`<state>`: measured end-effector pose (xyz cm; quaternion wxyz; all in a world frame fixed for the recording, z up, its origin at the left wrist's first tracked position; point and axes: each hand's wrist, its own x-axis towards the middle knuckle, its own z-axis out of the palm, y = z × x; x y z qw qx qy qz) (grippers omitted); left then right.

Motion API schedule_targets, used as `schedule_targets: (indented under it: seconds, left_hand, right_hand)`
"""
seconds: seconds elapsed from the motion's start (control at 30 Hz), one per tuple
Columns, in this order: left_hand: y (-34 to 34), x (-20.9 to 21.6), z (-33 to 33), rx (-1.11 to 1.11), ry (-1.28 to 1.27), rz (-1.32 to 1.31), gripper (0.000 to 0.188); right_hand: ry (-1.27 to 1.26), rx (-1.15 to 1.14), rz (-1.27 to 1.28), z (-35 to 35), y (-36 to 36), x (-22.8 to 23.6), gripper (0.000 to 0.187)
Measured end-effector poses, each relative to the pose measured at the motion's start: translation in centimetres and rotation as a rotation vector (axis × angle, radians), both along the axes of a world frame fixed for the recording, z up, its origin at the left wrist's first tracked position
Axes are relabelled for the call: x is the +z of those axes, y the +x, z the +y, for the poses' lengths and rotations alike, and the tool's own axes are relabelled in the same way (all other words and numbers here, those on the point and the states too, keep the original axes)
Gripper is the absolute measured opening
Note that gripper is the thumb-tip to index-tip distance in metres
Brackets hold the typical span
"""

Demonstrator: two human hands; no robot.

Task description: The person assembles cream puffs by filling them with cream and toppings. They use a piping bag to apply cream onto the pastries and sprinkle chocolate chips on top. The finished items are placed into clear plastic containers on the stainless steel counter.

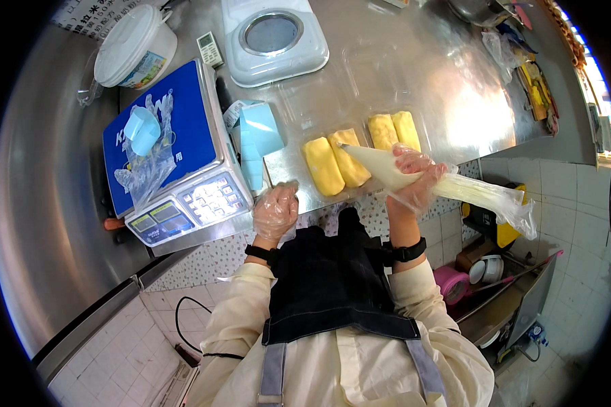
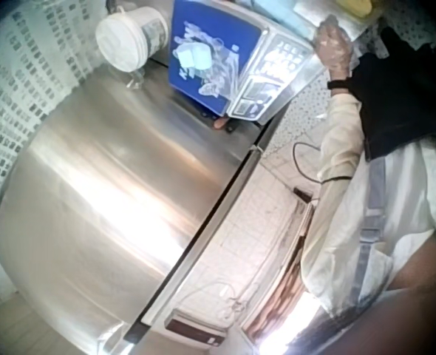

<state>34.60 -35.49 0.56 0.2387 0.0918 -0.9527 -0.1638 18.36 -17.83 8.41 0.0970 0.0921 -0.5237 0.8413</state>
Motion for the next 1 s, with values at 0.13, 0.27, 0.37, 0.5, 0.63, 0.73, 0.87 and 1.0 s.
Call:
schedule_targets:
  seconds: [0.13, 0.27, 0.37, 0.5, 0.63, 0.73, 0.87, 1.0]
  left_hand:
    - [0.0, 0.1, 0.0, -0.001, 0.026, 0.000, 0.029]
    - [0.0, 0.0, 0.0, 0.006, 0.025, -0.002, 0.028]
    - [0.0, -0.1, 0.2, 0.014, 0.023, -0.002, 0.028]
    - [-0.1, 0.1, 0.2, 0.016, 0.019, -0.001, 0.028]
    - [-0.1, 0.0, 0.2, 0.024, 0.008, 0.006, 0.027]
    - [-0.1, 0.0, 0.2, 0.015, 0.007, 0.006, 0.024]
    - [0.1, -0.2, 0.1, 0.014, -0.002, -0.008, 0.022]
    - [0.0, -0.3, 0.1, 0.013, -0.013, 0.001, 0.022]
  right_hand:
    - [-0.029, 0.000, 0.036, 0.2, -0.5, 0.1, 0.055]
    - [0.069, -0.093, 0.046, 0.8, -0.9, 0.7, 0.055]
    - [0.017, -0.064, 0.021, 1.4, -0.8, 0.6, 0.055]
    - [-0.026, 0.019, 0.038, 1.1, 0.0, 0.8, 0.056]
    - [0.034, -0.066, 0.051, 1.3, -0.1, 0.7, 0.055]
    - [0.033, -0.088, 0.021, 1.9, -0.4, 0.9, 0.055]
    - [0.017, 0.025, 0.055, 2.1, 0.6, 0.9, 0.056]
    - [0.056, -0.038, 0.048, 2.3, 0.8, 0.8, 0.057]
